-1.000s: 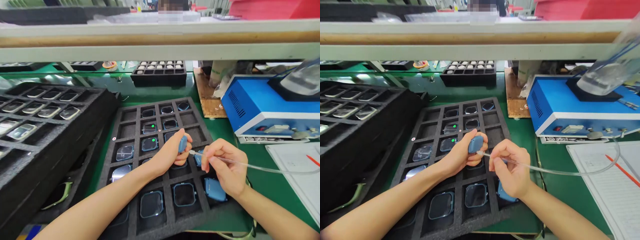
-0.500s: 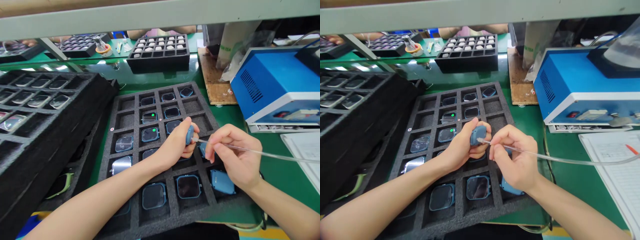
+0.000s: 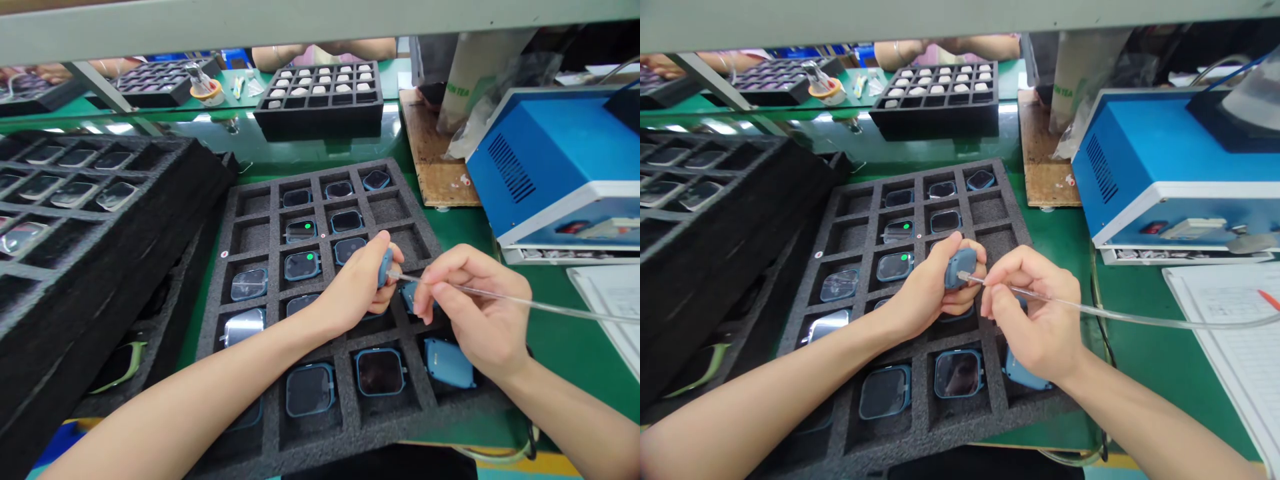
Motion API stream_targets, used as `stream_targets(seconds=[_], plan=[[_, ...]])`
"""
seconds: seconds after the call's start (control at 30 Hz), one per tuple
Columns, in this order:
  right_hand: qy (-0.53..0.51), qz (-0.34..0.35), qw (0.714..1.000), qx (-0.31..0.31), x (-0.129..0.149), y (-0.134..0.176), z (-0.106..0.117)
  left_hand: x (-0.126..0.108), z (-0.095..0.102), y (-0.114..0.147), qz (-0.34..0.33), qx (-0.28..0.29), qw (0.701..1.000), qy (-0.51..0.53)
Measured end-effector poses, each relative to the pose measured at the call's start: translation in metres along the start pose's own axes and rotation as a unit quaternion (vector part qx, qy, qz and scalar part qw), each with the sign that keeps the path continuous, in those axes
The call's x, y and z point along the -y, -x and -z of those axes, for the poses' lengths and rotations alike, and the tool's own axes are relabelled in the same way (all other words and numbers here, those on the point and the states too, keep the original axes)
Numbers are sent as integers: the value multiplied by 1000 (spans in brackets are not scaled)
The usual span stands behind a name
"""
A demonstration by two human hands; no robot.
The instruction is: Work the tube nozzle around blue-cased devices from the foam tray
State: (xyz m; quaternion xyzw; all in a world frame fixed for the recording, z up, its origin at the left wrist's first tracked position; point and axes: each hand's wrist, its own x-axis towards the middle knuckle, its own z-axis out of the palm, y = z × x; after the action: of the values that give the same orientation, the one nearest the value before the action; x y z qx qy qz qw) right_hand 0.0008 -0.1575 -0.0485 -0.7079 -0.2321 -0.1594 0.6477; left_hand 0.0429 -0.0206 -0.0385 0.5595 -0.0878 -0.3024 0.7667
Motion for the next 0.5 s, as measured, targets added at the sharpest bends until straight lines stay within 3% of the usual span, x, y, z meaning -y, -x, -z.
stream_targets(seconds=[0.5], plan=[[-28,-21,999,7,-3,-1,-1,4,1,-3,-13,3,1000,-12]])
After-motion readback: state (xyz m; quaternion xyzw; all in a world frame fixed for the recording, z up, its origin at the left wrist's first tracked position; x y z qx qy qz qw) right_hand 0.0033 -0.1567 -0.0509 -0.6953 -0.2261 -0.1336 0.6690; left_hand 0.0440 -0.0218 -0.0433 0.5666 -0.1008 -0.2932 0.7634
